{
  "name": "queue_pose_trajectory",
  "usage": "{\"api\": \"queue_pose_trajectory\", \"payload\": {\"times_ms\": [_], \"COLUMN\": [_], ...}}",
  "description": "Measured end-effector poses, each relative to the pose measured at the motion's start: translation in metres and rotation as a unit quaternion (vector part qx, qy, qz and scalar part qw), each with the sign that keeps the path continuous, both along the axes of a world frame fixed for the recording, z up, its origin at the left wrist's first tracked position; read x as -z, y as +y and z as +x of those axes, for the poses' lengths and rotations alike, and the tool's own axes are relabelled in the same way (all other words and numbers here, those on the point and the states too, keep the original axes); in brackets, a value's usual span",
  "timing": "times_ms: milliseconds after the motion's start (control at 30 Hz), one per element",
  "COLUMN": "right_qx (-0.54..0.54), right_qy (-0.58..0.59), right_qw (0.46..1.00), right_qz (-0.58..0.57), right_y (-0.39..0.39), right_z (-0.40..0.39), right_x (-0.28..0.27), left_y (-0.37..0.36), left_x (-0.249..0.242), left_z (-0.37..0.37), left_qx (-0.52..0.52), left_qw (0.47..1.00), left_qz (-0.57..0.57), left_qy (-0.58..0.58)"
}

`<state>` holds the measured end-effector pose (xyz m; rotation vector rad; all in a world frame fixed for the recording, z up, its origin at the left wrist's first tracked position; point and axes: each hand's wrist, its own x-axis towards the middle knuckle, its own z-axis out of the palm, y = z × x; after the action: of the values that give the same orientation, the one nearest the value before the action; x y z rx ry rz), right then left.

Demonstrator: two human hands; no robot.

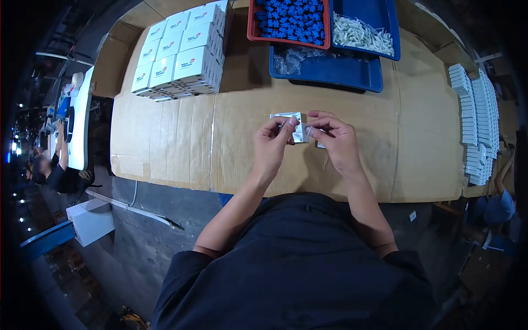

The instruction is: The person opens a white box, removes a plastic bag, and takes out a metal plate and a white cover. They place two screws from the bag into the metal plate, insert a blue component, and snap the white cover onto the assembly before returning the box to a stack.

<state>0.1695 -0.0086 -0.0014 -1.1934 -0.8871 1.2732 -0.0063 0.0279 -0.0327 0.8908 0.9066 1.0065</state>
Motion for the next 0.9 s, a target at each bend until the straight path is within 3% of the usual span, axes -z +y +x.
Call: {"api": "queue_pose_trajectory", "payload": {"times_ms": [100, 133, 200, 300, 400, 667, 767, 900], "right_qx": [-0.001, -0.007, -0.014, -0.026, -0.044, -0.056, -0.089, -0.108], "right_qy": [0.012, -0.007, -0.035, -0.049, -0.049, -0.036, -0.077, -0.214], "right_qw": [0.998, 0.998, 0.998, 0.998, 0.997, 0.997, 0.992, 0.971], "right_qz": [-0.056, -0.06, -0.048, -0.022, -0.028, -0.045, -0.044, 0.012], "right_y": [0.0, -0.001, -0.001, -0.002, -0.001, -0.001, -0.001, 0.0], "right_z": [0.004, 0.005, 0.005, 0.003, 0.005, 0.014, 0.018, 0.015], "right_x": [0.003, 0.004, 0.007, 0.016, 0.018, 0.024, 0.023, 0.006], "left_y": [0.0, 0.002, 0.005, 0.004, 0.005, 0.004, 0.002, 0.0], "left_x": [-0.007, -0.017, -0.04, -0.044, -0.027, -0.018, -0.017, -0.014], "left_z": [0.0, 0.0, -0.002, -0.005, -0.006, -0.008, -0.007, -0.006], "left_qx": [-0.012, -0.028, -0.06, 0.06, 0.075, 0.052, 0.052, 0.047], "left_qw": [0.995, 0.97, 0.844, 0.797, 0.779, 0.805, 0.798, 0.801], "left_qz": [0.029, 0.159, 0.405, 0.428, 0.444, 0.433, 0.438, 0.432], "left_qy": [0.094, 0.184, 0.345, 0.422, 0.437, 0.402, 0.411, 0.411]}}
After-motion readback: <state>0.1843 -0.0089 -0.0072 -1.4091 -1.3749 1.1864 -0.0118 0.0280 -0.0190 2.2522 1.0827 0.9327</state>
